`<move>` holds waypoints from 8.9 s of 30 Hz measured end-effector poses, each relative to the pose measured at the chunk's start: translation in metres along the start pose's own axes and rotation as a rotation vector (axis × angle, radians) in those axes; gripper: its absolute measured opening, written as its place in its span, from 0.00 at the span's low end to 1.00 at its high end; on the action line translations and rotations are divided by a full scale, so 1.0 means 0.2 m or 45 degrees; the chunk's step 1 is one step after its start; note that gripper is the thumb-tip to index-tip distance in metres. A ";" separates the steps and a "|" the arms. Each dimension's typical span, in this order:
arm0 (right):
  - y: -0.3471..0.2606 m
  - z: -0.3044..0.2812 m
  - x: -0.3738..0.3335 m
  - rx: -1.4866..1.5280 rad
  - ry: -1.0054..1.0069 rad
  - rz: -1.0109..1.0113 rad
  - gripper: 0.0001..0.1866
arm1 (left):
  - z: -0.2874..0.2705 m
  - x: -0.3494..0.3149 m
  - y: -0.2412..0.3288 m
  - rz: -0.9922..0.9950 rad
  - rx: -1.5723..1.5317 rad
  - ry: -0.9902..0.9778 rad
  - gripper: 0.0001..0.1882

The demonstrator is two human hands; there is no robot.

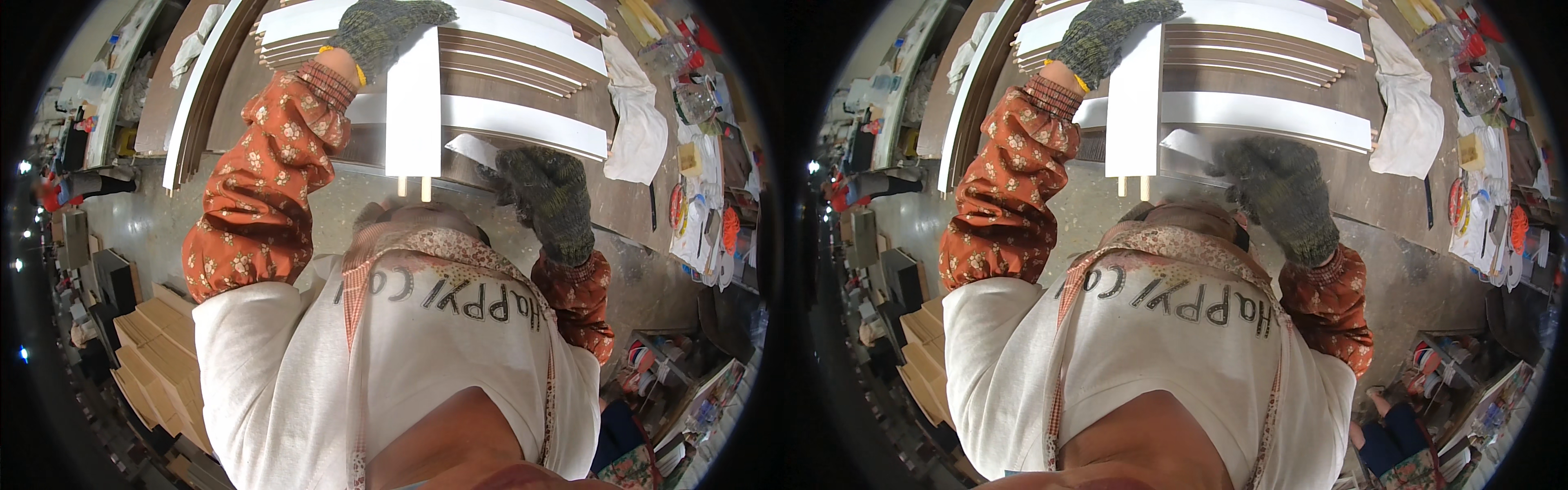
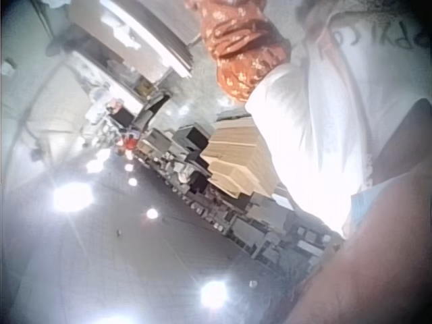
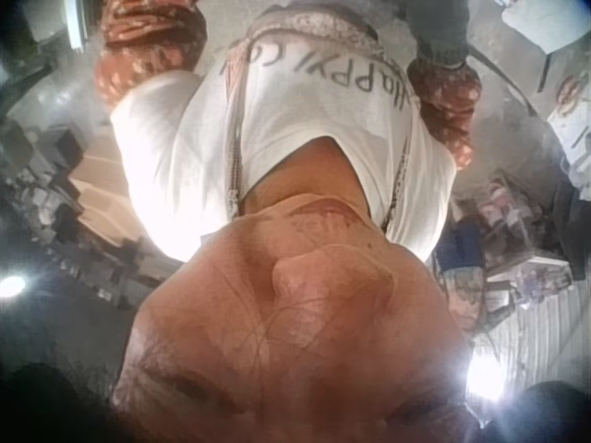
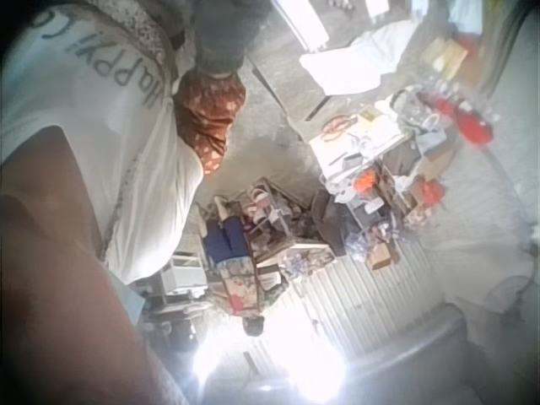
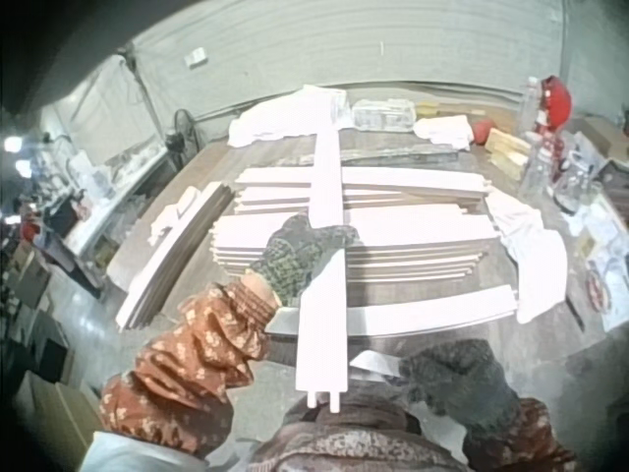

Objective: The person picks up white wooden slats from a stack on a workbench, wipes them down with a cloth, and places them onto a new stack.

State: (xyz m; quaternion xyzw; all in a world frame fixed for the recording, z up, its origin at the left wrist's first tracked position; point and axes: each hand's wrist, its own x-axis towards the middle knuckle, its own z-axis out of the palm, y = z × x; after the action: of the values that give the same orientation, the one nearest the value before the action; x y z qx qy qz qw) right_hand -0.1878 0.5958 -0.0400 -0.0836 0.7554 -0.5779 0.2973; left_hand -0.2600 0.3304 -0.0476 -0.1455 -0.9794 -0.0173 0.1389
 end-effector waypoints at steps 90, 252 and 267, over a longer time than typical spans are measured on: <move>-0.20 0.67 0.42 0.329 -0.863 -0.509 0.11 | -0.13 -1.59 -0.22 -1.326 -2.423 -0.070 0.40; -0.91 0.30 1.05 -1.324 0.633 -1.851 0.15 | -0.44 -0.97 -0.25 -0.603 -1.183 -0.064 0.38; -0.61 0.36 0.88 -1.140 1.152 -1.769 0.18 | -0.66 -1.40 -0.95 -1.040 0.279 -0.024 0.35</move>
State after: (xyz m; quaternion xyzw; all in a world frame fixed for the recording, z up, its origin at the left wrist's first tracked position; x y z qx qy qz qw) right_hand -0.3171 0.4156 0.0000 -0.3895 0.7318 -0.2591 -0.4956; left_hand -0.0214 0.0608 0.0027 0.2702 -0.9539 0.0345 0.1262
